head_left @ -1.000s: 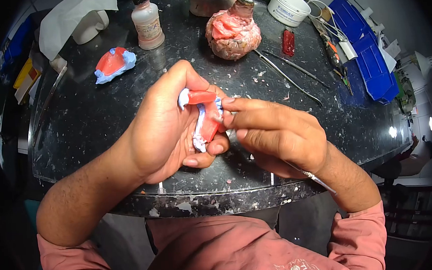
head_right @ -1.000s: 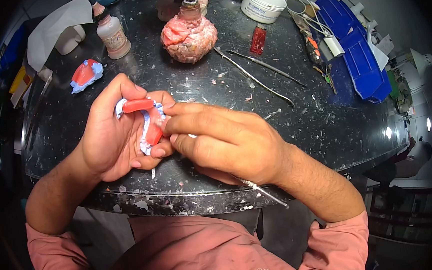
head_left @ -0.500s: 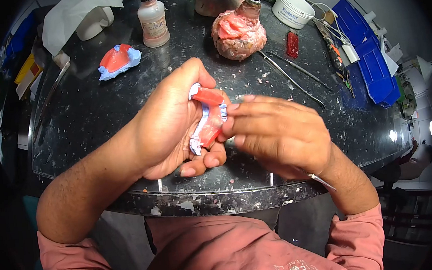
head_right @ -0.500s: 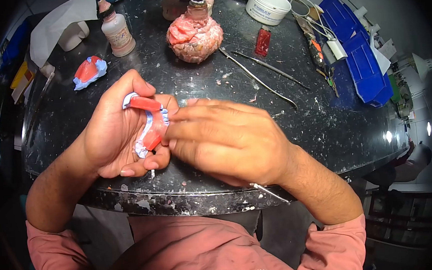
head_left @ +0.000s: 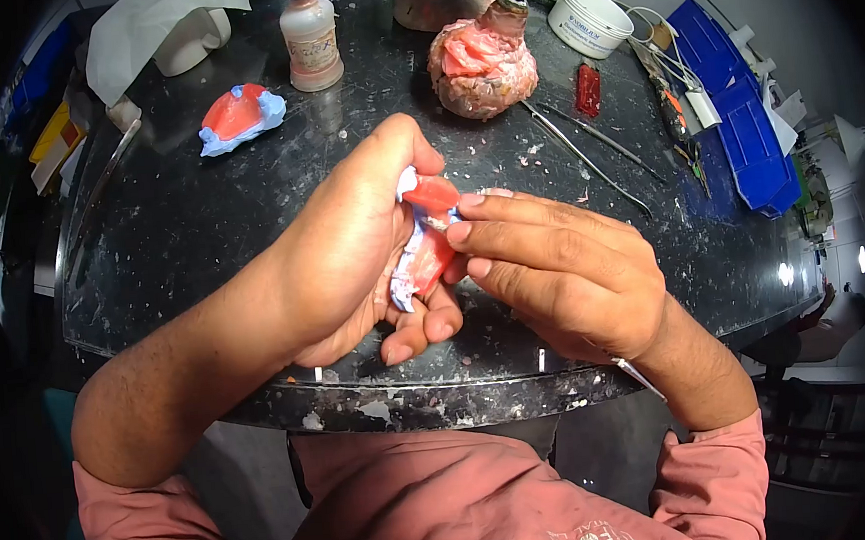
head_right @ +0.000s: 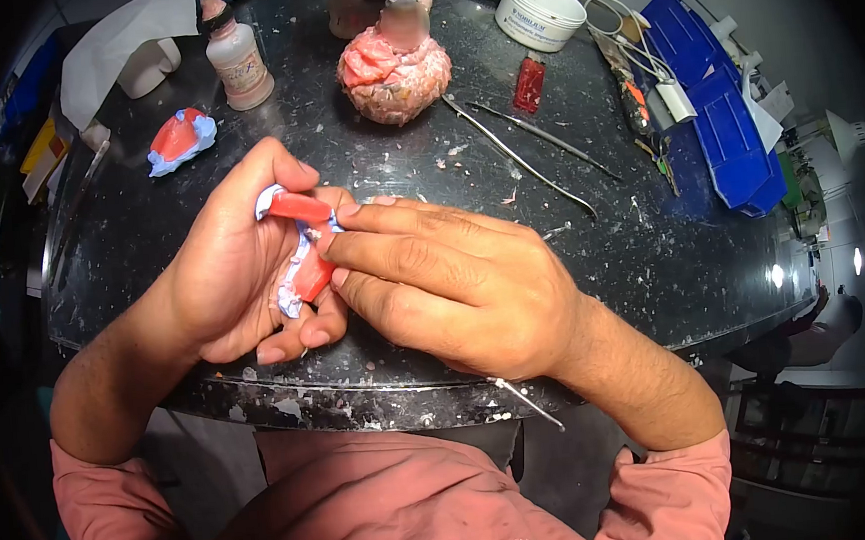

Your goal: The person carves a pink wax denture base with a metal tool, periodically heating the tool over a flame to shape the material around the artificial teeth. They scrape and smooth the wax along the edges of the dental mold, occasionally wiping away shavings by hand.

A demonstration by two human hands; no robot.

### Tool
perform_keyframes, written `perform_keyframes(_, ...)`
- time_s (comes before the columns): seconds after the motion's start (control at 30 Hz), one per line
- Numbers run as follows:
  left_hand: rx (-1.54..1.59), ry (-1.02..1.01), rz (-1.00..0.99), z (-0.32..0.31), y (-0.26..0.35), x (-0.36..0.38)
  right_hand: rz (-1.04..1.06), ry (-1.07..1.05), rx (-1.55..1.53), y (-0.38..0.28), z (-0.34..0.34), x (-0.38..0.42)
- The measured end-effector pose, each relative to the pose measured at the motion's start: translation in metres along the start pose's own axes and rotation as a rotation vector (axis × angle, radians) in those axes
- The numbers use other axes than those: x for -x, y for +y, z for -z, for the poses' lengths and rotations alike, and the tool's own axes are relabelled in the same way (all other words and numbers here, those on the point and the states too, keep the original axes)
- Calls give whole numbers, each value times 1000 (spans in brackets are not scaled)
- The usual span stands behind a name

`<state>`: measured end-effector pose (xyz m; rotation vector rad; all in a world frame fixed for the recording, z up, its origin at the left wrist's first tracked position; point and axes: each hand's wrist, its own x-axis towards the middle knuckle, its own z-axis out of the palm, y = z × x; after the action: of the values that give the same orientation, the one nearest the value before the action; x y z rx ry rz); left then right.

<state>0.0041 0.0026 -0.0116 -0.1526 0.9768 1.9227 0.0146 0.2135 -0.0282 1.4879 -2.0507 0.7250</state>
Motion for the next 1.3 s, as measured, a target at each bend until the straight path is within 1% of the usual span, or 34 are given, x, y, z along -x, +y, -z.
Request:
perform_keyframes(0.07, -15, 17, 4, 0, -2, -1, 23, -9, -64, 0, 1, -2)
perform_keyframes(0.13, -27, 40, 3, 0, -2, 0, 8, -8, -65, 0, 1, -3)
perform_keyframes(0.2, -54, 9, 13, -2, 1, 1, -13, -7, -60, 0, 2, -2)
perform_keyframes(0.33, -14, 18, 35, 2, 0, 1, 51, -36, -101, 2, 2, -2)
perform_keyframes(0.4, -13, -9, 26, -1, 1, 0, -41, 38, -108, -1, -1, 0)
perform_keyframes(0.43, -16, -12, 29, -1, 1, 0, -44, 39, -104, -1, 1, 0)
perform_keyframes(0.5, -15, 26, 50, 1, 1, 1, 26, -59, -102, 1, 6, 1)
perform_keyframes(0.63, -9, 2, 45, 1, 1, 0, -32, -22, -131, -1, 5, 1)
perform_keyframes(0.77, -15, 11, 37, 5, 1, 0, -12, -45, -134, 0, 4, 1)
perform_keyframes(0.83, -8, -12, 42, 4, 2, -1, -41, -1, -175, -1, 3, 2)
perform_keyframes(0.87, -13, 4, 50, 2, 3, 0, 17, -74, -167, 1, 7, 2)
perform_keyframes(0.9, -16, 23, 55, 1, 3, 1, 20, -74, -169, 1, 7, 1)
perform_keyframes(0.97, 4, 22, 48, 2, 2, 2, -83, 16, -166, -3, 3, -1)
perform_keyframes(1.0, 21, 16, 43, 2, 2, 1, -64, 72, -184, -1, -2, 1)
perform_keyframes(1.03, 20, 15, 45, 2, 2, 0, -66, 72, -182, 0, 0, 1)
perform_keyframes(1.1, 6, 10, 53, 3, 2, -1, 9, -39, -58, 1, 4, -1)
perform_keyframes(1.13, 7, 11, 53, 3, 1, -1, -46, 13, -81, -1, 1, -2)
perform_keyframes(1.17, 8, 9, 48, 3, 1, -1, -47, 12, -80, -1, 2, -1)
perform_keyframes(1.23, 8, 5, 42, 3, 0, -1, 18, -30, -33, -1, 4, -2)
perform_keyframes(1.27, 16, -17, 27, 4, 0, -1, -40, -32, -26, -3, 4, -3)
perform_keyframes(1.3, 24, -41, 11, 5, -1, -1, -40, -32, -26, -4, 4, -3)
